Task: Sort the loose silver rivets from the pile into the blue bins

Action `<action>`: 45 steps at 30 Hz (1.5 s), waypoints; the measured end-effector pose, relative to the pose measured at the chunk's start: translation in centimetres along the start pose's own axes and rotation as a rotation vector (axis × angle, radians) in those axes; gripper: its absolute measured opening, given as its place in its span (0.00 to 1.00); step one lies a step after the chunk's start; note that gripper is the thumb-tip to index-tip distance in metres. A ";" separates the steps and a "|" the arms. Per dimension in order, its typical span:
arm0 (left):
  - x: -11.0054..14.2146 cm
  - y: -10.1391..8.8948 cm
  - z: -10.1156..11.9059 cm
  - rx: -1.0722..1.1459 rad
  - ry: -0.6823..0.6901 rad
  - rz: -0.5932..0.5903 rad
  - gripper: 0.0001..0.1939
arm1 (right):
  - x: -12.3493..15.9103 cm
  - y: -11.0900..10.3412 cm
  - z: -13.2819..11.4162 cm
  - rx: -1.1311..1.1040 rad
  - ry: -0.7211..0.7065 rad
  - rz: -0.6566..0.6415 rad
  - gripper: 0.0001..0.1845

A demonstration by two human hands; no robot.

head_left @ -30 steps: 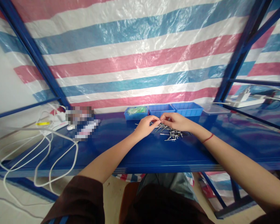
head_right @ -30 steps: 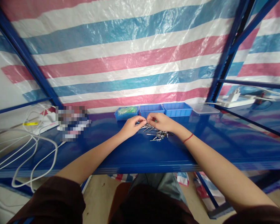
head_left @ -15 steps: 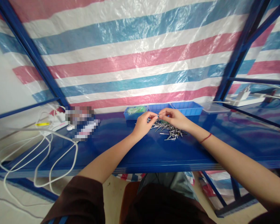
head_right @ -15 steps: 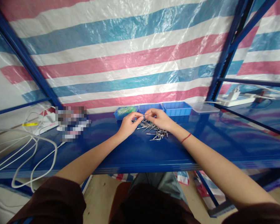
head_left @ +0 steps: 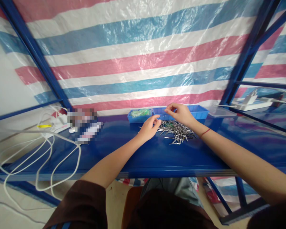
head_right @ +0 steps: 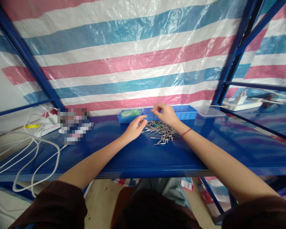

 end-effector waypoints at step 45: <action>0.6 2.0 0.7 -0.164 0.132 -0.207 0.10 | 4.4 4.1 -1.3 0.201 -0.173 -0.707 0.08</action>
Point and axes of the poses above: each hand's wrist, its own x-axis away from the middle knuckle, its own y-axis out of the palm, z = x × y, the point moved 8 cm from there along -x, towards the middle knuckle, and after that the axes turned 11 degrees about -y, right-handed, at the moved point
